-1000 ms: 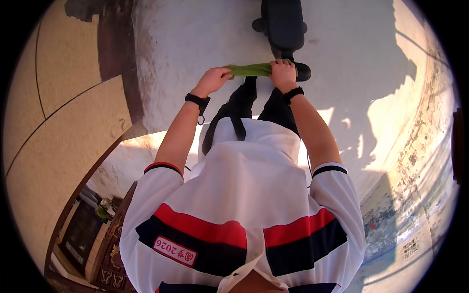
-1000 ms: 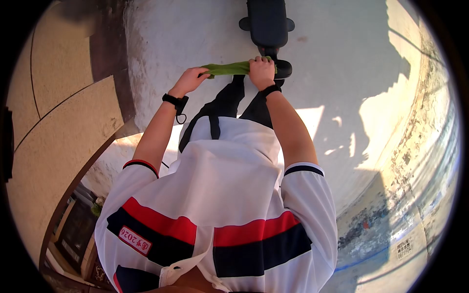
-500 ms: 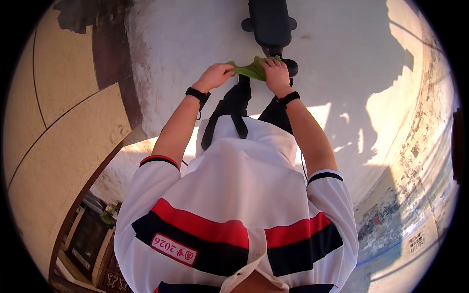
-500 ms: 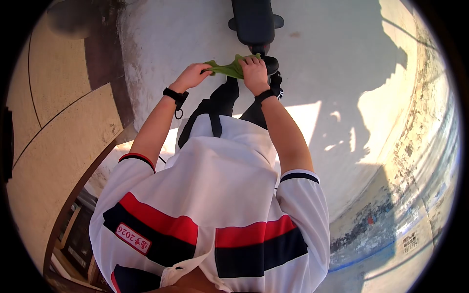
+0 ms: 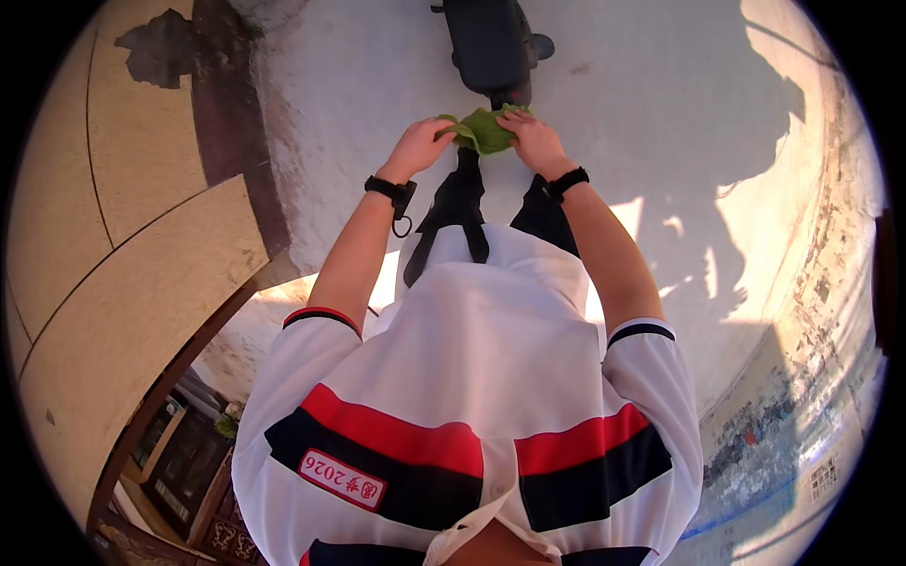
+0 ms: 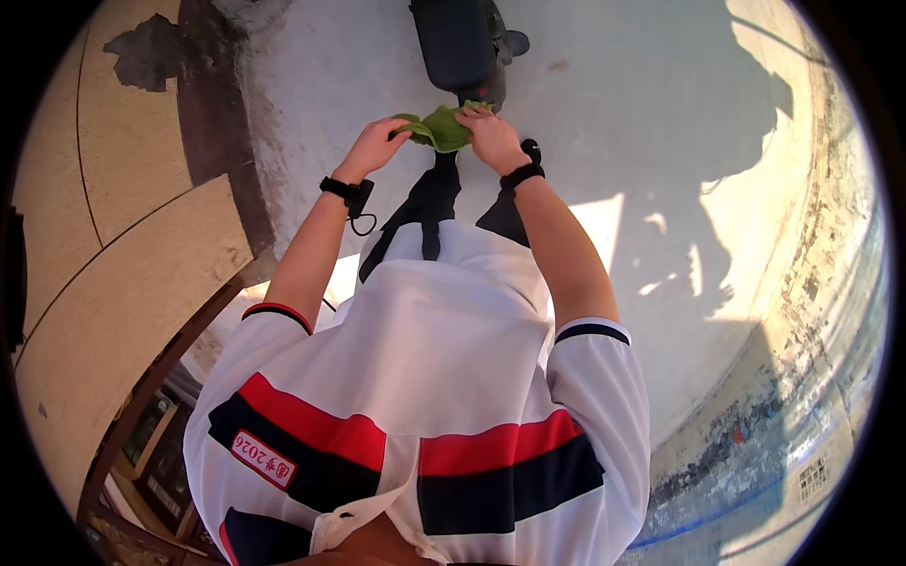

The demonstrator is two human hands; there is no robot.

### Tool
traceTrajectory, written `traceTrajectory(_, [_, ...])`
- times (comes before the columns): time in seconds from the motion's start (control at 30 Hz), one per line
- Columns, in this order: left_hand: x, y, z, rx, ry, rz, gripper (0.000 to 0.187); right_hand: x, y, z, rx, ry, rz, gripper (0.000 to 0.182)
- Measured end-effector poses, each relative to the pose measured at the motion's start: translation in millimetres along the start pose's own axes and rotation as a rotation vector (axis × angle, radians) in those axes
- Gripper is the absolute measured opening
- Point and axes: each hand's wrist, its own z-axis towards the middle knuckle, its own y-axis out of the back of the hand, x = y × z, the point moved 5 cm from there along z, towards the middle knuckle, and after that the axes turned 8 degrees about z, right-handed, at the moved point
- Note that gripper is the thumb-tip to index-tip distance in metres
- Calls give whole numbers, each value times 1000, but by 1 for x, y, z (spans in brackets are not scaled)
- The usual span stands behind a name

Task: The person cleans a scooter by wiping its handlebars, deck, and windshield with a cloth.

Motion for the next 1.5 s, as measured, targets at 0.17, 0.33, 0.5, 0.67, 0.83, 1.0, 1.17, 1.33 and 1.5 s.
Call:
traceTrajectory(0.17, [-13, -12, 3, -54, 145, -24, 24, -19, 15, -3, 9, 18, 15, 47])
traceTrajectory(0.33, [-31, -21, 10, -105, 216, 56, 28, -53, 39, -18, 76, -183, -16, 44])
traceTrajectory(0.5, [-41, -47, 31, -134, 123, 125, 30, -83, 86, -39, -2, -327, 6, 40])
traceTrajectory(0.67, [-37, -88, 38, -5, 84, 247, 39, -103, 100, -54, 17, -305, -44, 39])
traceTrajectory(0.83, [-39, -102, 37, 121, 135, 392, 56, -97, 98, -66, 70, -314, -81, 35])
traceTrajectory(1.0, [-46, -117, 45, 140, 115, 539, 69, -98, 88, -69, 25, -286, -26, 30])
traceTrajectory(1.17, [-50, -125, 57, 132, 94, 549, 71, -96, 88, -72, 12, -298, 2, 29])
traceTrajectory(1.33, [-50, -120, 69, 154, 127, 420, 64, -83, 120, -69, -70, -317, -9, 27])
traceTrajectory(1.5, [-54, -103, 70, 108, 112, 304, 52, -73, 157, -66, -129, -321, 59, 23])
